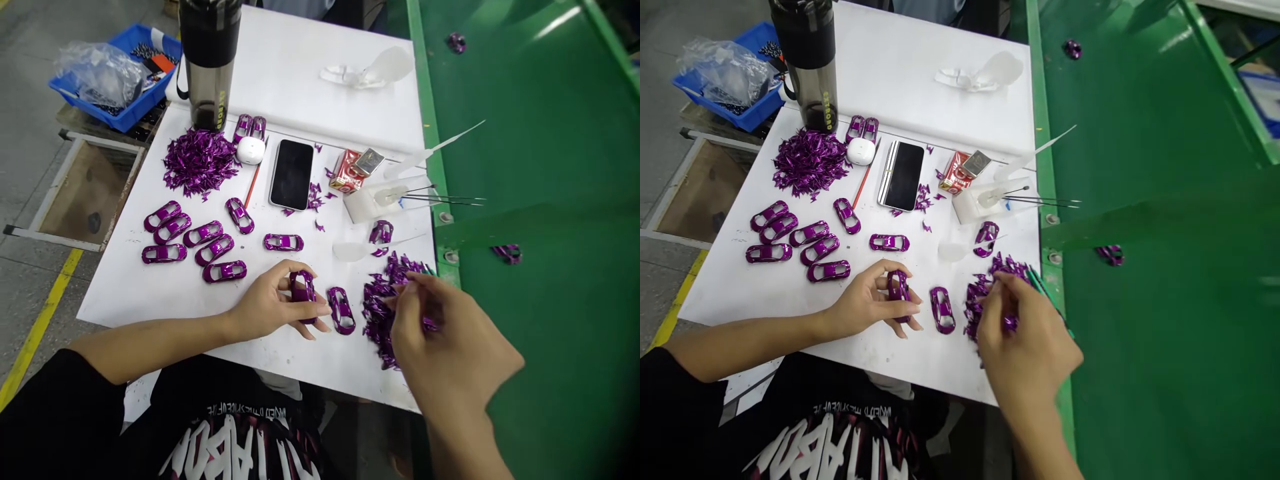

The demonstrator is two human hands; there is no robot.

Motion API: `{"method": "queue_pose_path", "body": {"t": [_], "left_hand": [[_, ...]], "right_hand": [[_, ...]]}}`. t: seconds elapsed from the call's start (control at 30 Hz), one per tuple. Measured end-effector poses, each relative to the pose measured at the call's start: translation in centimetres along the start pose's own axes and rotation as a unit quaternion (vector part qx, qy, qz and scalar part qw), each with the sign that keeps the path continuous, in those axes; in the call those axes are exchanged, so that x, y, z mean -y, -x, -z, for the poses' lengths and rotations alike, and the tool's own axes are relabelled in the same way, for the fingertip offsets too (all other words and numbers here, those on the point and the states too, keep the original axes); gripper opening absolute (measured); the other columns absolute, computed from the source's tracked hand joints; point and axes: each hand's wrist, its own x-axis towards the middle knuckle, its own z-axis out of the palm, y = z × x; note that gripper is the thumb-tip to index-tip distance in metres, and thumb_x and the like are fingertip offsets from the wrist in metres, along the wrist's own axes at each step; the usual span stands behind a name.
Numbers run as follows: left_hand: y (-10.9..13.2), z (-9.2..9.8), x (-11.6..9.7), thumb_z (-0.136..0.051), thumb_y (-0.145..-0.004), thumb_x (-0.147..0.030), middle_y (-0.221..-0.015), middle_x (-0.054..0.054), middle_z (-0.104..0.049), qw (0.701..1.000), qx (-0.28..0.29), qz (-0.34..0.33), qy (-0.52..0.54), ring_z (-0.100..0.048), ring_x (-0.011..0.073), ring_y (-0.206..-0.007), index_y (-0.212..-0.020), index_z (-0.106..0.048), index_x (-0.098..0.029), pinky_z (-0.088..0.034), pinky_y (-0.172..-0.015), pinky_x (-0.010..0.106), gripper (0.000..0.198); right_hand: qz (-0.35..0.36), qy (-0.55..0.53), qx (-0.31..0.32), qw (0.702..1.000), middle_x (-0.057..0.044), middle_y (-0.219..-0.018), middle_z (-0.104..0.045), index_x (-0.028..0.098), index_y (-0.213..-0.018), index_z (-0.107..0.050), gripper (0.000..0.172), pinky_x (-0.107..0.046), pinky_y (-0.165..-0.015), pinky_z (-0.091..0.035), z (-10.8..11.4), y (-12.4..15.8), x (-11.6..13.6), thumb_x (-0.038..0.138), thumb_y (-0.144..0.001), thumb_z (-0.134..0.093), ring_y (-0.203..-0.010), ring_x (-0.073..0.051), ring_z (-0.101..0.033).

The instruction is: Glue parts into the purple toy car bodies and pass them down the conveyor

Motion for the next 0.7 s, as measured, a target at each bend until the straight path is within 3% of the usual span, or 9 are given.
{"method": "queue_pose_path", "body": {"t": [0.1,0.17,0.23,0.33,0.47,0.7], "left_hand": [[-0.1,0.0,-0.2,-0.090,-0.077,-0.058,-0.088,0.004,-0.072,1.000,-0.021,-0.013,0.019,-0.079,0.0215,-0.074,-0.119,-0.060,-0.020,-0.068,-0.059,0.030,0.065],[-0.2,0.1,-0.2,-0.083,-0.084,-0.061,-0.083,0.002,-0.070,0.999,-0.033,-0.024,0.030,-0.077,0.0201,-0.072,-0.117,-0.064,-0.019,-0.069,-0.058,0.031,0.057],[-0.2,0.3,-0.2,-0.081,-0.087,-0.060,-0.077,0.000,-0.066,0.998,-0.047,-0.035,0.031,-0.074,0.0177,-0.070,-0.113,-0.068,-0.018,-0.069,-0.059,0.031,0.051],[-0.3,0.5,0.0,-0.081,-0.087,-0.057,-0.073,-0.002,-0.064,0.997,-0.064,-0.041,0.022,-0.070,0.0142,-0.066,-0.110,-0.072,-0.019,-0.069,-0.058,0.029,0.045],[-0.4,0.4,0.2,-0.081,-0.087,-0.056,-0.073,-0.003,-0.066,0.996,-0.073,-0.042,0.014,-0.065,0.0111,-0.060,-0.109,-0.075,-0.019,-0.068,-0.057,0.027,0.043],[-0.3,0.3,0.2,-0.088,-0.081,-0.051,-0.076,0.000,-0.072,0.994,-0.099,-0.046,0.013,-0.074,0.0180,-0.071,-0.104,-0.077,-0.018,-0.067,-0.055,0.027,0.042]], "right_hand": [[0.013,-0.104,-0.009,0.994,-0.004,-0.088,-0.080,0.019,-0.118,-0.073,0.023,-0.028,-0.060,-0.057,0.9,1.6,3.8,0.036,-0.103,-0.068,-0.066,-0.019,-0.076],[0.075,-0.139,-0.022,0.987,-0.002,-0.092,-0.081,0.021,-0.114,-0.072,0.014,-0.025,-0.062,-0.058,0.8,2.1,5.8,0.023,-0.100,-0.074,-0.069,-0.017,-0.077],[0.140,-0.148,-0.038,0.978,-0.002,-0.097,-0.082,0.022,-0.113,-0.071,0.023,-0.025,-0.070,-0.060,0.4,2.2,7.0,0.007,-0.096,-0.073,-0.077,-0.017,-0.079],[0.186,-0.172,-0.057,0.966,-0.007,-0.098,-0.080,0.019,-0.119,-0.069,0.036,-0.028,-0.077,-0.062,-0.4,2.1,7.6,-0.004,-0.092,-0.071,-0.080,-0.019,-0.077],[0.204,-0.179,-0.061,0.960,-0.009,-0.095,-0.079,0.015,-0.122,-0.069,0.039,-0.032,-0.075,-0.063,-1.3,2.5,7.4,-0.006,-0.090,-0.072,-0.079,-0.021,-0.076],[0.184,-0.204,-0.058,0.960,-0.006,-0.106,-0.081,0.026,-0.140,-0.066,0.053,-0.036,-0.077,-0.064,-1.8,3.0,7.3,-0.002,-0.095,-0.066,-0.085,-0.022,-0.077]]}}
